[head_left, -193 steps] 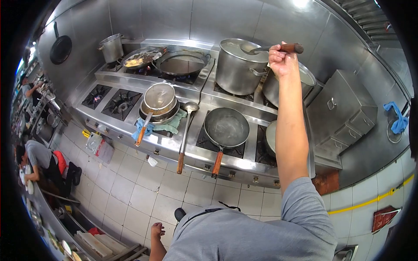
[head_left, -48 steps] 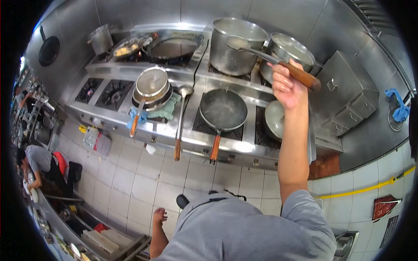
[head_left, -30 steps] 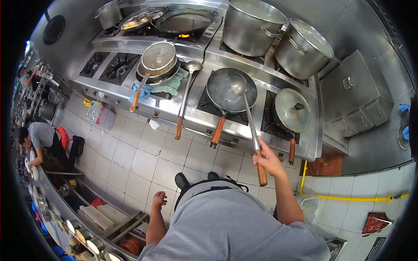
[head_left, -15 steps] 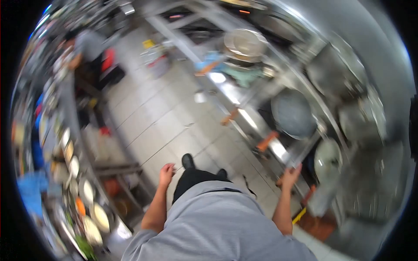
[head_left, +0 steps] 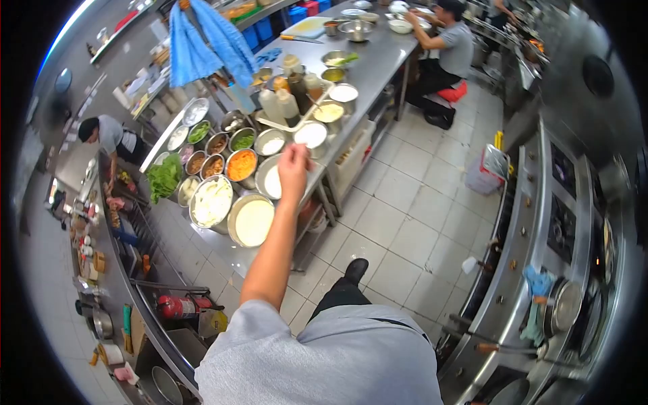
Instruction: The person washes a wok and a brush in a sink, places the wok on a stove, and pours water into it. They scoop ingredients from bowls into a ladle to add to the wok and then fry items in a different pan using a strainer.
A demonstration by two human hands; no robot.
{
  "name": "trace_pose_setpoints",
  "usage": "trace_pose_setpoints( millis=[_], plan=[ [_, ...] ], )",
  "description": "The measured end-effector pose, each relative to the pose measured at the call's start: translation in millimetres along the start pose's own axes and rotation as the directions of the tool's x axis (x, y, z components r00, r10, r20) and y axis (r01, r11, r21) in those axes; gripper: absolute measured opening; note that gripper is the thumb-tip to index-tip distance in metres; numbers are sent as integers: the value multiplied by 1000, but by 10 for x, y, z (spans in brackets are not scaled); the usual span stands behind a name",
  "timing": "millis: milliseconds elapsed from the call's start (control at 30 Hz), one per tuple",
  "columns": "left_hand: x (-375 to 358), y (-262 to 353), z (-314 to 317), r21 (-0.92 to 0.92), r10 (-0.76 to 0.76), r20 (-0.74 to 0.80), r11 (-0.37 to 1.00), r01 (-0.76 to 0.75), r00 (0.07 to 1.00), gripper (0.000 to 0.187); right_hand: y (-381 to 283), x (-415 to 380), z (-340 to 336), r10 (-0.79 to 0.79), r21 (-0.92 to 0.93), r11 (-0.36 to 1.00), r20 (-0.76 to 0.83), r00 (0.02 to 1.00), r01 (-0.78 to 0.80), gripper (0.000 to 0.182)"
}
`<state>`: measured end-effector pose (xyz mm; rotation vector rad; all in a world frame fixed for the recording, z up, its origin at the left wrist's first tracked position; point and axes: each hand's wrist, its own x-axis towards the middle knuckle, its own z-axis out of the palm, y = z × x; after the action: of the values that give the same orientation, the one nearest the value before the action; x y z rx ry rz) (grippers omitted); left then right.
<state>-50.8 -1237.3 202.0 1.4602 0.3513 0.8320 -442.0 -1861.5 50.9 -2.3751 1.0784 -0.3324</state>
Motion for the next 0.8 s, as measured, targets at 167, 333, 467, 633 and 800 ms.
trace_pose_setpoints(
  millis=[167,333,467,633,800],
  plan=[
    [2063,215,-1079,370,407,-328,886,-281,852,24,-1148,221,941,-10,252,956,539,842,-150,43],
    [3445,299,-1585,778,465,-326,626,-46,823,36,-1731,630,1341,3,275,917,720,694,-289,40],
    [3667,522,-1438,878,304,-338,443,181,891,42,-1750,924,1531,90,236,858,806,585,-457,39],
    [3801,806,-1600,916,335,-230,392,87,914,45,-1713,1012,1751,125,171,886,807,577,-431,40],
    [3615,1708,-1579,587,357,-288,799,-131,889,45,-1924,977,1927,3,72,991,822,570,-110,38]
  ],
)
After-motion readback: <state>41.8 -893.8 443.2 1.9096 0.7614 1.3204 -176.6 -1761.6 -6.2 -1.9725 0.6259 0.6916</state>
